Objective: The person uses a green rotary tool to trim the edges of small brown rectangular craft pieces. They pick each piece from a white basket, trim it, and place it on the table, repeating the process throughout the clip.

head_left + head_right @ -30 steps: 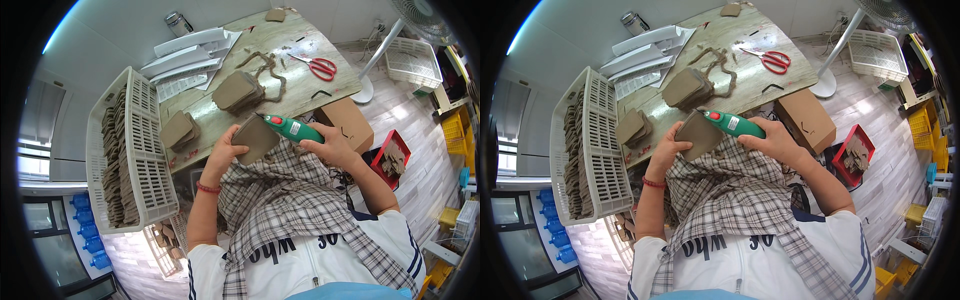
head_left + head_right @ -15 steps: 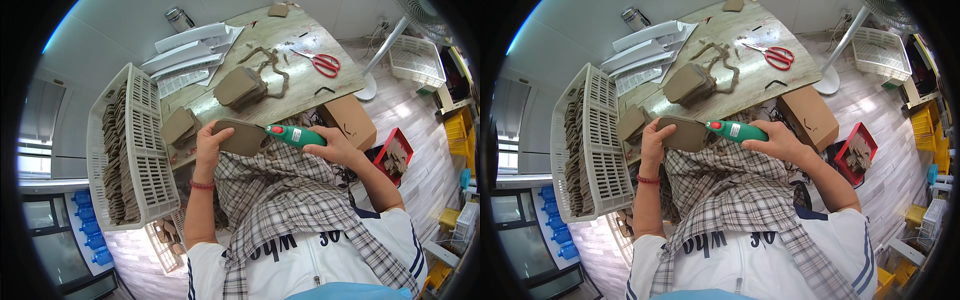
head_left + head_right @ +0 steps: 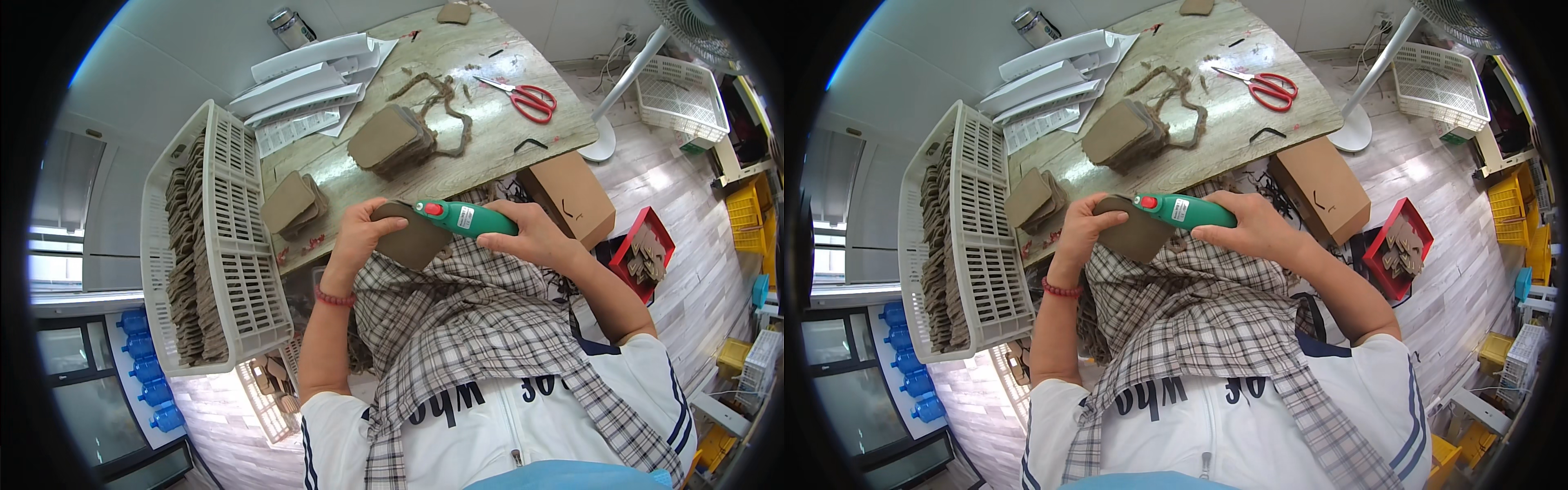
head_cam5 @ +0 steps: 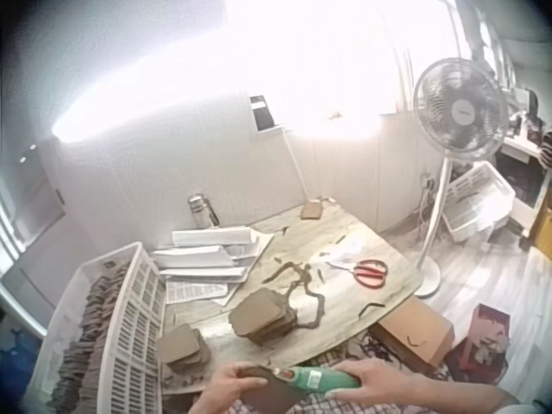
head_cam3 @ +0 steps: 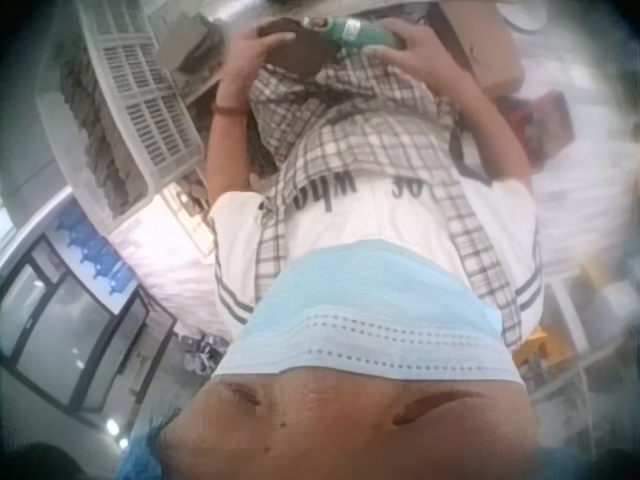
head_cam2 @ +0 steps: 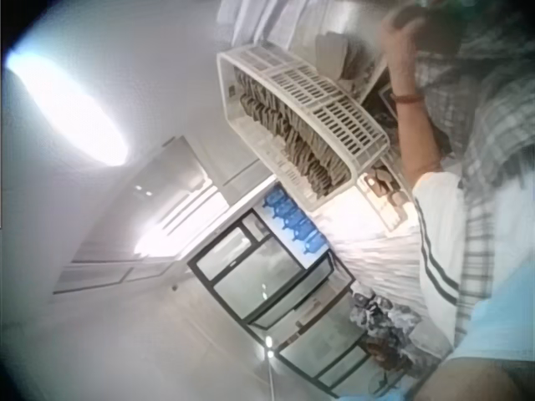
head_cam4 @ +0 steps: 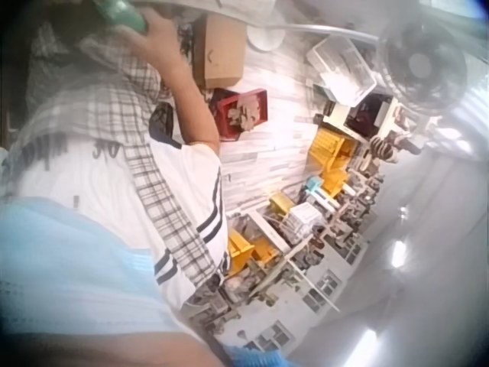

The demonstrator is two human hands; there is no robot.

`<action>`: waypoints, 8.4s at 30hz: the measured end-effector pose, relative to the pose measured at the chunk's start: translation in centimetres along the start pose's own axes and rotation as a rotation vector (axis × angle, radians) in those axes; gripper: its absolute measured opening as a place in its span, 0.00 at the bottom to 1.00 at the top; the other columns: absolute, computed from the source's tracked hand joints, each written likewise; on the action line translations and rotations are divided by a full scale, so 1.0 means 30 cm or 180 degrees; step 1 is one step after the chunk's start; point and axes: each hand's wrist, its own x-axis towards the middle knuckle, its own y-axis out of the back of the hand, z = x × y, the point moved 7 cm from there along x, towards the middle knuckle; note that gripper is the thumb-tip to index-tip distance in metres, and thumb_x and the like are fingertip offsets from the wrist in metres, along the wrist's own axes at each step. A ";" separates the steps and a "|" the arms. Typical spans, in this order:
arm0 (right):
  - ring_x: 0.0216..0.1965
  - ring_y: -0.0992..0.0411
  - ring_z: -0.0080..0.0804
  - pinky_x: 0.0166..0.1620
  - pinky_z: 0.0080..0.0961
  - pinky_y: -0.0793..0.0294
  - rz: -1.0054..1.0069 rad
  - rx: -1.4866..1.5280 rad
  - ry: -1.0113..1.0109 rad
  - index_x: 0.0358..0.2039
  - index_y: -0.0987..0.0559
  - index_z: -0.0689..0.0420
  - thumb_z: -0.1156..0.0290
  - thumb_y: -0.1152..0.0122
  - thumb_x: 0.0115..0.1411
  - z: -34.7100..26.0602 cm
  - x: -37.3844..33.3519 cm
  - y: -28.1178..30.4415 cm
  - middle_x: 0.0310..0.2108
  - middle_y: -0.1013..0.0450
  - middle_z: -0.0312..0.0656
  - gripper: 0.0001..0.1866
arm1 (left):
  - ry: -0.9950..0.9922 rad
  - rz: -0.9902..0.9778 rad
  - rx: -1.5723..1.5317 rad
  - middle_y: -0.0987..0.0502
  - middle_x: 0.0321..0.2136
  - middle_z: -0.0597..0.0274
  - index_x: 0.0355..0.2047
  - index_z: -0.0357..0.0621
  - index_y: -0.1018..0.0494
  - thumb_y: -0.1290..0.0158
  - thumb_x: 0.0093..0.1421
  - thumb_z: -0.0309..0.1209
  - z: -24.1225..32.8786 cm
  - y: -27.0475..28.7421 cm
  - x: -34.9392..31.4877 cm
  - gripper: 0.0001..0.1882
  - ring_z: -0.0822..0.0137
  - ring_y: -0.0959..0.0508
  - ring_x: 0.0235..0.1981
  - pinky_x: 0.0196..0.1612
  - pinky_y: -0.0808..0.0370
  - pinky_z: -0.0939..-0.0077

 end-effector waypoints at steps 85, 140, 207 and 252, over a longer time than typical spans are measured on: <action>0.27 0.27 0.28 0.33 0.26 0.28 0.1492 0.0191 -0.0427 0.43 0.23 0.61 0.53 0.35 0.56 0.119 -0.070 0.051 0.26 0.25 0.43 0.24 | -0.1312 0.1962 0.3555 0.29 0.44 0.53 0.37 0.40 0.31 0.31 0.40 0.41 0.127 0.223 0.352 0.29 0.48 0.39 0.58 0.61 0.44 0.55; 0.30 0.24 0.32 0.36 0.27 0.26 0.0810 -0.0306 0.0351 0.45 0.24 0.62 0.57 0.32 0.54 -0.048 -0.066 0.136 0.30 0.24 0.45 0.25 | -0.0544 0.0325 -0.1319 0.22 0.45 0.57 0.53 0.36 0.32 0.46 0.51 0.11 -0.029 -0.018 0.006 0.27 0.67 0.21 0.44 0.47 0.23 0.74; 0.31 0.23 0.37 0.36 0.30 0.25 -0.0183 -0.0026 0.0217 0.45 0.23 0.61 0.54 0.33 0.52 -0.058 0.047 -0.063 0.30 0.23 0.48 0.26 | 0.0425 -0.0190 0.0337 0.19 0.30 0.62 0.36 0.35 0.21 0.38 0.48 0.19 -0.039 -0.001 -0.041 0.13 0.73 0.21 0.29 0.38 0.24 0.80; 0.28 0.28 0.24 0.33 0.24 0.28 0.1170 0.0504 -0.0419 0.44 0.23 0.61 0.57 0.33 0.56 0.047 -0.065 0.002 0.28 0.24 0.42 0.23 | -0.1556 0.1725 -0.2278 0.25 0.47 0.60 0.53 0.38 0.35 0.46 0.57 0.15 0.055 0.040 0.123 0.23 0.65 0.25 0.47 0.50 0.26 0.71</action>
